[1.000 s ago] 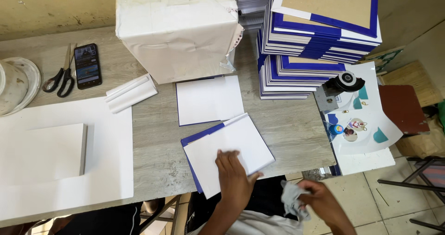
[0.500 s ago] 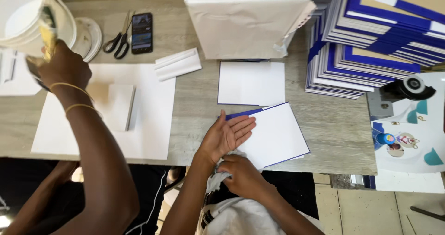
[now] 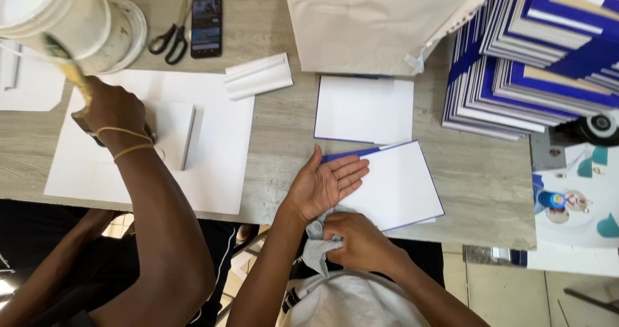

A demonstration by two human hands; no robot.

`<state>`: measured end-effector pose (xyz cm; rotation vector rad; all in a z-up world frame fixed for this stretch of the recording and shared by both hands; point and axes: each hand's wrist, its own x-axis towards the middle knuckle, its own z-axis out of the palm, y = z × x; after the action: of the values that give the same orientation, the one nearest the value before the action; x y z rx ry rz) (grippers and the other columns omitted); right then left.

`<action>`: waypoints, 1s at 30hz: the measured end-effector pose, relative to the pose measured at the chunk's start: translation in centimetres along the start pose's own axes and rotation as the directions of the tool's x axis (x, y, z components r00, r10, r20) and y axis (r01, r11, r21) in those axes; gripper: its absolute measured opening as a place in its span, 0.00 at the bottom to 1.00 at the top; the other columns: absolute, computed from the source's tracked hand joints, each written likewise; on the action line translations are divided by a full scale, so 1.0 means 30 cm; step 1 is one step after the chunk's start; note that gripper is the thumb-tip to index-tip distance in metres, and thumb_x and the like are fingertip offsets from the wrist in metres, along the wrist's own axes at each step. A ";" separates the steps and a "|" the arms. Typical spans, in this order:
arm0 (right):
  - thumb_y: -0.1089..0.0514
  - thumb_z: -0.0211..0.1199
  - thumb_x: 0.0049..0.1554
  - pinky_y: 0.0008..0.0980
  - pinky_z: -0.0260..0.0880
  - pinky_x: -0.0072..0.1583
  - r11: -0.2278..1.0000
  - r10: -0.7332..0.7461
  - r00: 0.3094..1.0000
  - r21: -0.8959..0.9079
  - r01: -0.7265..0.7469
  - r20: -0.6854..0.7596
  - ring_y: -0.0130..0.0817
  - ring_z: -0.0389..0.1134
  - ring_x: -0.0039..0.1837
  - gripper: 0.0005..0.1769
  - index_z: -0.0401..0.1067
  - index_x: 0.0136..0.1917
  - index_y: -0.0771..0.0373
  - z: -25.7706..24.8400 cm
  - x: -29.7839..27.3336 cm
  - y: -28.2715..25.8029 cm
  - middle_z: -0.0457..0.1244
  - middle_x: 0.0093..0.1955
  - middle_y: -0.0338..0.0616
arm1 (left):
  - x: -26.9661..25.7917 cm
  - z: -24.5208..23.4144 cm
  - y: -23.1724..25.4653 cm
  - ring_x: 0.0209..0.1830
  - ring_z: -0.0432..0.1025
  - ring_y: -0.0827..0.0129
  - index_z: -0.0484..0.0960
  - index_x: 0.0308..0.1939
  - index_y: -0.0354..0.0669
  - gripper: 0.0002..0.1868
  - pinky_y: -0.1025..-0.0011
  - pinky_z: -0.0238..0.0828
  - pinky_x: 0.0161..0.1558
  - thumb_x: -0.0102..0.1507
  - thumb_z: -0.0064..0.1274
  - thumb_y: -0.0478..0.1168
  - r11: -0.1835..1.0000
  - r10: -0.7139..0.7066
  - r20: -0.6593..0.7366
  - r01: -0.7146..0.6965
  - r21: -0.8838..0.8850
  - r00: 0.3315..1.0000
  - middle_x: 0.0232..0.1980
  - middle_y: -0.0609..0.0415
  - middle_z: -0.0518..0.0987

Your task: The person applies glue to the spine of a book block using a brush, then inserts it into a blue cover. They wipe the cover with a cloth and stack the finished book. The process is repeated for multiple books.

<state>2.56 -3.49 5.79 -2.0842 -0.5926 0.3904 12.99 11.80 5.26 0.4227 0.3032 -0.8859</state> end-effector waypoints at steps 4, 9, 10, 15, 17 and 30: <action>0.67 0.74 0.42 0.32 0.65 0.49 0.973 0.145 0.981 0.199 -0.118 -0.126 0.31 0.66 0.44 0.11 0.77 0.38 0.57 -0.135 -0.103 0.258 0.68 0.40 0.35 | 0.015 -0.030 0.001 0.82 0.61 0.47 0.63 0.79 0.28 0.54 0.56 0.61 0.77 0.68 0.37 0.74 0.999 -0.029 -0.012 0.028 -0.023 1.000 0.83 0.33 0.64; 0.65 0.74 0.42 0.29 0.61 0.47 0.889 0.457 0.831 0.129 -0.439 -0.317 0.27 0.65 0.41 0.07 0.77 0.30 0.58 -0.247 -0.148 0.232 0.68 0.34 0.32 | 0.006 -0.028 -0.010 0.82 0.60 0.47 0.59 0.81 0.28 0.55 0.56 0.60 0.78 0.69 0.37 0.74 0.999 -0.014 0.034 0.015 -0.046 0.999 0.84 0.32 0.62; 0.67 0.72 0.41 0.30 0.64 0.48 0.944 0.328 0.897 0.140 -0.299 -0.296 0.29 0.66 0.42 0.07 0.78 0.34 0.57 -0.189 -0.136 0.245 0.69 0.37 0.34 | 0.018 -0.040 -0.013 0.83 0.60 0.46 0.60 0.81 0.28 0.56 0.55 0.60 0.78 0.68 0.39 0.74 0.997 -0.004 0.050 0.008 -0.078 0.999 0.84 0.32 0.62; 0.63 0.72 0.37 0.42 0.60 0.44 0.999 -0.008 0.999 0.053 0.011 -0.054 0.40 0.64 0.42 0.14 0.68 0.34 0.55 0.149 -0.066 -0.007 0.64 0.36 0.37 | 0.019 -0.071 -0.031 0.83 0.59 0.45 0.62 0.80 0.29 0.56 0.54 0.58 0.79 0.66 0.41 0.75 0.994 0.003 0.040 0.002 -0.112 0.999 0.84 0.32 0.62; 0.61 0.78 0.47 0.36 0.62 0.46 0.985 -0.007 0.959 0.167 -0.041 0.282 0.36 0.67 0.44 0.12 0.74 0.38 0.55 0.181 -0.081 -0.087 0.68 0.41 0.39 | 0.013 -0.100 -0.028 0.83 0.56 0.42 0.50 0.82 0.26 0.54 0.52 0.56 0.80 0.70 0.49 0.68 0.961 0.215 0.229 -0.164 -0.222 0.949 0.85 0.28 0.53; 0.59 0.75 0.57 0.57 0.69 0.65 0.377 0.892 0.262 0.289 -0.880 -0.367 0.56 0.69 0.71 0.55 0.48 0.88 0.48 -0.610 -0.354 -0.055 0.62 0.80 0.52 | -0.195 0.007 -0.072 0.59 0.78 0.67 0.79 0.66 0.51 0.22 0.67 0.75 0.61 0.68 0.52 0.47 0.550 0.667 -0.422 -0.024 0.835 0.615 0.59 0.56 0.85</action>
<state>2.14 -21.13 17.60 -2.1765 1.0176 0.4647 7.78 14.47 7.44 1.6420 0.5119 -0.2981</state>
